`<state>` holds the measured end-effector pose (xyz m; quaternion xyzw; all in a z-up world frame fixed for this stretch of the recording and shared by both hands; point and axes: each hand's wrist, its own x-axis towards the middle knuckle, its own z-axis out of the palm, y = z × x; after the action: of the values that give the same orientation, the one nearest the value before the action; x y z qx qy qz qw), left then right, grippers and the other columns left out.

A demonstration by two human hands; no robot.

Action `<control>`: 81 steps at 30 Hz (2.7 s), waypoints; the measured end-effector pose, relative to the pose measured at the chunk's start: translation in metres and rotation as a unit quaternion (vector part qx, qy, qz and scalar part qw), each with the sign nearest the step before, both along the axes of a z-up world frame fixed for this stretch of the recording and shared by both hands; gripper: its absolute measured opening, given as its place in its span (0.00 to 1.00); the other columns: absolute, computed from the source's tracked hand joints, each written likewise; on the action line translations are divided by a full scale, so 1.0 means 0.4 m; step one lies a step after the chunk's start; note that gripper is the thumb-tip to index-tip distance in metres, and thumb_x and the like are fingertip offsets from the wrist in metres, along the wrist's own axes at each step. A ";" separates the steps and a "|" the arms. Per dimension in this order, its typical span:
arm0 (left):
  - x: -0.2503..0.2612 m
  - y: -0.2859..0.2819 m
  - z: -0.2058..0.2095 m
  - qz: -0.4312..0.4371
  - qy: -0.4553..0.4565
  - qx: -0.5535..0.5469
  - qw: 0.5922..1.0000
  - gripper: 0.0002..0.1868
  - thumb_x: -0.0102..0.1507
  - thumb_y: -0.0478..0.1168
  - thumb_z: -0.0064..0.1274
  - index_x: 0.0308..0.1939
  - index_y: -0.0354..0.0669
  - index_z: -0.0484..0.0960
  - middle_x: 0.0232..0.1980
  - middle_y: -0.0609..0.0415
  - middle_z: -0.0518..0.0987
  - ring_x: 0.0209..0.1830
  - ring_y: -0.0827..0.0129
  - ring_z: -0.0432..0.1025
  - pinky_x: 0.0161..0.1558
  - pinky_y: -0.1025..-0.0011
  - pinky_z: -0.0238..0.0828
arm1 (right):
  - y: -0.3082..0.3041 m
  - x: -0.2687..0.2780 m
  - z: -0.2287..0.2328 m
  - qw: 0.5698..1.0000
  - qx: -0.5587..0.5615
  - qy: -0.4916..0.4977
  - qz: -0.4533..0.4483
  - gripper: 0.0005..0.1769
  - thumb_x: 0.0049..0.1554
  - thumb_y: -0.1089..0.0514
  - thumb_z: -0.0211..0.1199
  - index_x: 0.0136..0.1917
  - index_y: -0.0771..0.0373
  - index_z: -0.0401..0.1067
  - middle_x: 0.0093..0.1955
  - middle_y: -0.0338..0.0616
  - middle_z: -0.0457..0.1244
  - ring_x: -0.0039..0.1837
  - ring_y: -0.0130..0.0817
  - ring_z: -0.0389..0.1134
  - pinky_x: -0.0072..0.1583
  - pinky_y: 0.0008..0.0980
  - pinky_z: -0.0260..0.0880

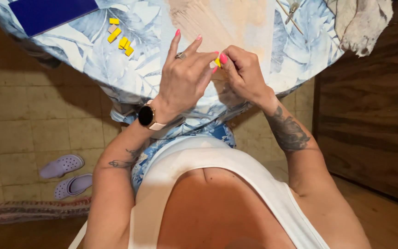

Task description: Decorating a white cylindrical container by gluing small colorful tiles onto its surface to create a mosaic pattern.

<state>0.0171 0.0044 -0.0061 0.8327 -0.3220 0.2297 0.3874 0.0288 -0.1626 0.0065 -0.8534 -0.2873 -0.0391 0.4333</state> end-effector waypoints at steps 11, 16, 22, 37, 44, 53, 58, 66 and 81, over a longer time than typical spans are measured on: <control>-0.002 0.008 0.008 0.016 -0.027 0.006 0.999 0.04 0.57 0.33 0.50 0.36 0.40 0.75 0.31 0.52 0.77 0.49 0.52 0.68 0.55 0.56 0.49 | -0.012 -0.003 -0.007 0.999 0.006 0.034 -0.017 0.15 0.59 0.57 0.40 0.34 0.65 0.58 0.29 0.40 0.52 0.32 0.27 0.50 0.36 0.27 0.48; -0.004 0.008 0.004 0.024 -0.037 0.005 0.999 0.03 0.58 0.34 0.50 0.35 0.41 0.76 0.31 0.55 0.77 0.49 0.54 0.68 0.54 0.57 0.50 | -0.016 -0.006 -0.018 0.998 0.020 0.062 -0.022 0.17 0.60 0.54 0.38 0.34 0.64 0.57 0.30 0.38 0.51 0.33 0.26 0.49 0.37 0.25 0.49; -0.004 0.009 0.006 0.022 -0.029 0.006 0.999 0.04 0.57 0.33 0.50 0.36 0.40 0.75 0.30 0.53 0.77 0.49 0.53 0.68 0.54 0.57 0.50 | -0.014 -0.006 -0.014 0.998 0.016 0.064 -0.017 0.18 0.60 0.53 0.38 0.34 0.64 0.57 0.29 0.38 0.50 0.32 0.25 0.48 0.36 0.26 0.48; -0.024 0.016 -0.001 0.037 -0.018 0.013 0.999 0.08 0.58 0.35 0.51 0.40 0.38 0.73 0.36 0.51 0.78 0.48 0.56 0.69 0.51 0.60 0.52 | -0.011 -0.003 0.004 0.994 0.010 0.110 0.005 0.13 0.58 0.57 0.46 0.34 0.64 0.62 0.26 0.35 0.52 0.30 0.22 0.47 0.33 0.22 0.47; -0.067 0.043 -0.053 0.071 0.026 0.227 0.971 0.27 0.56 0.62 0.44 0.50 0.51 0.73 0.54 0.54 0.70 0.56 0.52 0.61 0.60 0.47 0.29 | -0.048 0.005 -0.006 0.930 -0.350 -0.108 0.031 0.10 0.55 0.60 0.46 0.33 0.65 0.56 0.30 0.47 0.51 0.26 0.39 0.50 0.28 0.35 0.51; -0.065 0.050 -0.062 0.057 0.037 0.221 0.973 0.33 0.52 0.66 0.45 0.51 0.49 0.71 0.57 0.52 0.67 0.59 0.51 0.58 0.60 0.46 0.30 | 0.124 0.232 -0.078 0.939 -0.283 -0.184 0.068 0.11 0.57 0.59 0.44 0.34 0.65 0.55 0.32 0.47 0.52 0.30 0.42 0.50 0.30 0.38 0.48; -0.067 0.048 -0.068 0.058 0.058 0.222 0.972 0.35 0.50 0.68 0.44 0.51 0.51 0.71 0.56 0.54 0.67 0.60 0.53 0.58 0.60 0.46 0.28 | 0.106 0.230 -0.075 0.927 -0.289 -0.221 0.094 0.12 0.55 0.58 0.48 0.32 0.66 0.56 0.30 0.51 0.53 0.28 0.52 0.53 0.26 0.44 0.46; -0.064 0.053 -0.081 0.049 0.038 0.173 0.983 0.40 0.50 0.73 0.38 0.51 0.49 0.72 0.55 0.51 0.69 0.58 0.52 0.59 0.62 0.47 0.23 | -0.097 0.012 -0.106 0.915 -0.351 -0.200 0.007 0.07 0.51 0.55 0.50 0.33 0.55 0.58 0.29 0.38 0.49 0.30 0.40 0.59 0.33 0.34 0.62; -0.068 0.051 -0.075 0.058 0.024 0.191 0.980 0.40 0.48 0.73 0.43 0.51 0.48 0.72 0.55 0.52 0.69 0.58 0.50 0.59 0.61 0.47 0.30 | -0.001 0.076 -0.033 0.937 -0.317 -0.114 0.095 0.10 0.56 0.61 0.43 0.34 0.65 0.55 0.28 0.48 0.51 0.28 0.43 0.51 0.27 0.39 0.48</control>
<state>-0.0100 0.0249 -0.0359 0.9140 -0.3018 0.1658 0.2146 0.0593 -0.1629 -0.0068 -0.9047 -0.4125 -0.0018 0.1065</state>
